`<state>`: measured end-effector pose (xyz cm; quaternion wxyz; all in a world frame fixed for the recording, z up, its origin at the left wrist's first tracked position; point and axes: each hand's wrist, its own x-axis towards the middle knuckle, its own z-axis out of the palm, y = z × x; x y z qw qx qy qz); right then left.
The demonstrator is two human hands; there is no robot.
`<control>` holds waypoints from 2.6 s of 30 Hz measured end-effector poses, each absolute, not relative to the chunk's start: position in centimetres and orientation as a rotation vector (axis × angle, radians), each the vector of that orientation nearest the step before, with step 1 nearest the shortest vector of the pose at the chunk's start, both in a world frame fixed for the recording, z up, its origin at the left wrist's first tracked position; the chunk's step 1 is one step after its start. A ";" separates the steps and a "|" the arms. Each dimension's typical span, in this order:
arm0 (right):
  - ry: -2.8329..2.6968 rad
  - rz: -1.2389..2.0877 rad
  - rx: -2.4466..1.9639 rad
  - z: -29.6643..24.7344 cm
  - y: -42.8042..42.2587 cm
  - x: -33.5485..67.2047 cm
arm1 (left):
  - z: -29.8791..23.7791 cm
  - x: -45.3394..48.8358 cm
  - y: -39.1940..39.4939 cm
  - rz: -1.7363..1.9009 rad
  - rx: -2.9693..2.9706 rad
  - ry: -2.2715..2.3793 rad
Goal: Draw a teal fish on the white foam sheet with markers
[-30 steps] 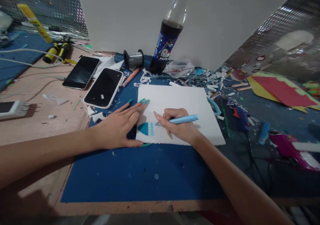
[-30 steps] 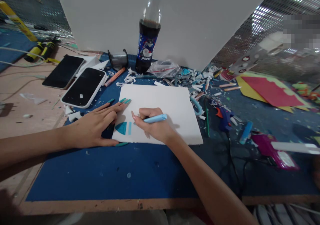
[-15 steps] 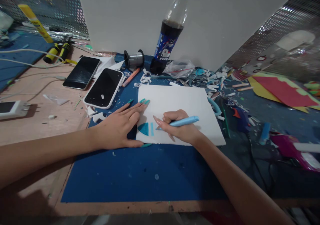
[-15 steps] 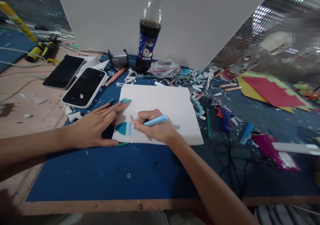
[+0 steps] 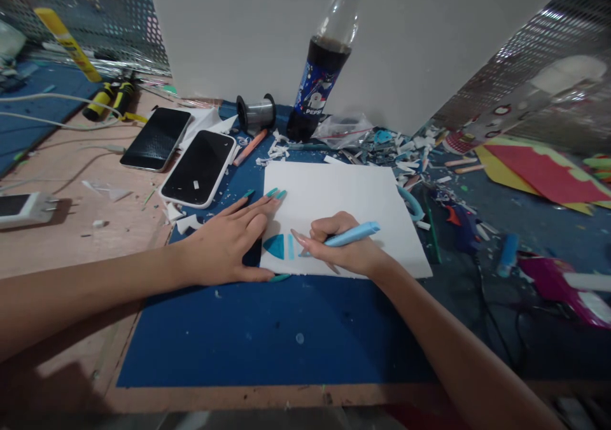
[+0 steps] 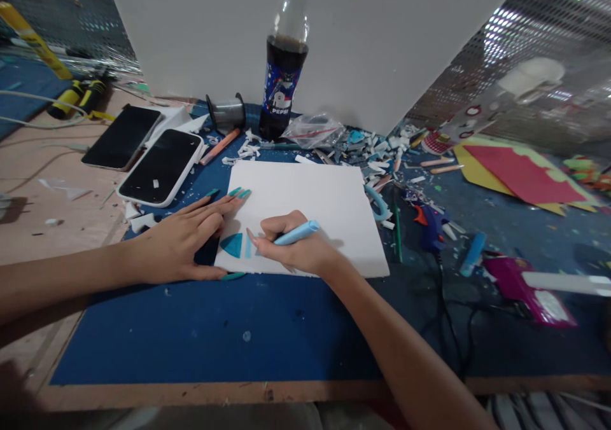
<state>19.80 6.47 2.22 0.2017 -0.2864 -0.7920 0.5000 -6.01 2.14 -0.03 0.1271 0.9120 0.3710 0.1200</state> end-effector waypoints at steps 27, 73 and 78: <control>-2.033 1.175 -1.009 2.5 6.1 19.3 | -0.3 -6.0 2.1 0.406 2.635 1.072; -2.045 1.142 -1.015 2.4 6.3 19.3 | -0.2 -6.0 2.0 0.413 2.613 1.072; -2.115 1.130 -1.004 2.5 6.3 19.5 | -0.2 -6.0 2.0 0.396 2.629 1.079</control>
